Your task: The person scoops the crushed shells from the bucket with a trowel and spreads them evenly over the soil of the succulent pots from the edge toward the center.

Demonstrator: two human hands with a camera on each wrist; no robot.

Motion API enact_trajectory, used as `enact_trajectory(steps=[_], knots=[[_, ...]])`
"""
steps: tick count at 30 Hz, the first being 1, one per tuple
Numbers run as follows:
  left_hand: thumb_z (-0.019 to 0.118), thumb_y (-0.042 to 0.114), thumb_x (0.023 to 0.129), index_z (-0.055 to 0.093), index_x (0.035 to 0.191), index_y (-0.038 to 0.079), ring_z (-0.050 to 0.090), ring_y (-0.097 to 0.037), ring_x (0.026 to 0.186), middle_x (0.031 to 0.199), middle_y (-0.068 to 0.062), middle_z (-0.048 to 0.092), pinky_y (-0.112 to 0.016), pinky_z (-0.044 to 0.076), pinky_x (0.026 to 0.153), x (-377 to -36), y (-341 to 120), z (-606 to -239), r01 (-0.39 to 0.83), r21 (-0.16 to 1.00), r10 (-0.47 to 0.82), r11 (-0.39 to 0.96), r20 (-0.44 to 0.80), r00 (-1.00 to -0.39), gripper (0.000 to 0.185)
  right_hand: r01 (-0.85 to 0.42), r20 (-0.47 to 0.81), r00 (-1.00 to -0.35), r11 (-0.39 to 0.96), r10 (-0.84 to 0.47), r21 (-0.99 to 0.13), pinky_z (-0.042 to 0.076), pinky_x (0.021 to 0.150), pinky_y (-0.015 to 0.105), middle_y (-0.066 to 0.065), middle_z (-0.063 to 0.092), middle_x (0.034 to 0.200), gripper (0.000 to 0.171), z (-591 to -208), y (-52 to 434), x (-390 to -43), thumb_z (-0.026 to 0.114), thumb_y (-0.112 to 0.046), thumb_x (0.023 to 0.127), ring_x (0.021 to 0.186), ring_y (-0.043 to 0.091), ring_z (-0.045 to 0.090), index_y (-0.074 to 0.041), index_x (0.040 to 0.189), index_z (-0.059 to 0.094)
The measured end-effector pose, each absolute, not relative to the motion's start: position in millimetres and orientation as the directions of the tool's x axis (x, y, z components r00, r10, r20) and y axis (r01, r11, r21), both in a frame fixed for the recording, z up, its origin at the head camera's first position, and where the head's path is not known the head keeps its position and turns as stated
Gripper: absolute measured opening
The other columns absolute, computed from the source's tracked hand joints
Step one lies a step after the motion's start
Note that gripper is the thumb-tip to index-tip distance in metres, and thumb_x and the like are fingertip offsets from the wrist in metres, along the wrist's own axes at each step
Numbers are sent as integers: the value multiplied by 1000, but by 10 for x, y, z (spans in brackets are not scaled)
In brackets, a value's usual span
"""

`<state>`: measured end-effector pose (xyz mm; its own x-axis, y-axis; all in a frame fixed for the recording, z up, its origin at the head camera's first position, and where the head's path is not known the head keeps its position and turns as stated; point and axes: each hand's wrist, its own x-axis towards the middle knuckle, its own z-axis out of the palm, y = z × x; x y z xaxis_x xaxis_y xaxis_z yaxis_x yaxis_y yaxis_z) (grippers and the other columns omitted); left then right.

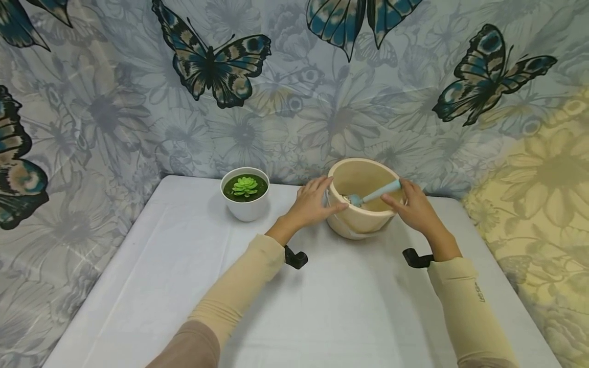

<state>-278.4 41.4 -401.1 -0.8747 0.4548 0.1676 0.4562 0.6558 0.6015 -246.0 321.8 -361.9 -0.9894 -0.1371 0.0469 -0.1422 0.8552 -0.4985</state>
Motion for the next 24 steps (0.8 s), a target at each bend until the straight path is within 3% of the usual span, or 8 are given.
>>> enact_trajectory(steps=[6, 12, 17, 20, 24], knots=[[58, 63, 88, 24, 156, 17, 21, -32, 149, 161, -11, 25, -60, 20, 117, -2775, 471, -4044, 447, 612, 429, 652, 188, -884, 88, -217, 178, -973, 843, -147, -491, 22, 108, 72, 41, 24, 148, 70, -3635, 3222, -2456, 38, -40, 105, 136, 59, 23, 16, 145, 27], [60, 61, 88, 29, 154, 17, 25, -31, 148, 159, -10, 30, -60, 21, 117, -2754, 493, -4074, 428, 637, 383, 641, 218, -898, 85, -260, 262, -955, 814, -139, -519, 23, 107, 72, 40, 29, 146, 61, -3648, 3182, -2466, 42, -33, 105, 135, 60, 25, 17, 141, 36], [62, 60, 87, 31, 154, 19, 26, -29, 148, 160, -6, 30, -59, 22, 117, -2739, 491, -4078, 407, 656, 363, 636, 211, -908, 85, -280, 351, -931, 815, -101, -507, 28, 105, 70, 38, 40, 140, 53, -3654, 3108, -2482, 49, -28, 103, 131, 58, 34, 16, 133, 48], [63, 60, 87, 31, 154, 19, 26, -29, 148, 160, -6, 30, -59, 22, 117, -2742, 493, -4086, 407, 667, 360, 624, 217, -907, 84, -281, 389, -918, 824, -81, -492, 37, 99, 67, 36, 49, 131, 49, -3647, 3058, -2504, 51, -26, 102, 120, 54, 46, 15, 130, 52], [63, 59, 87, 32, 153, 18, 27, -28, 148, 159, -6, 31, -59, 22, 117, -2758, 503, -4121, 414, 690, 353, 594, 238, -905, 84, -279, 427, -902, 842, -66, -461, 48, 79, 57, 34, 60, 111, 43, -3621, 2998, -2532, 53, -20, 102, 93, 46, 57, 15, 127, 56]])
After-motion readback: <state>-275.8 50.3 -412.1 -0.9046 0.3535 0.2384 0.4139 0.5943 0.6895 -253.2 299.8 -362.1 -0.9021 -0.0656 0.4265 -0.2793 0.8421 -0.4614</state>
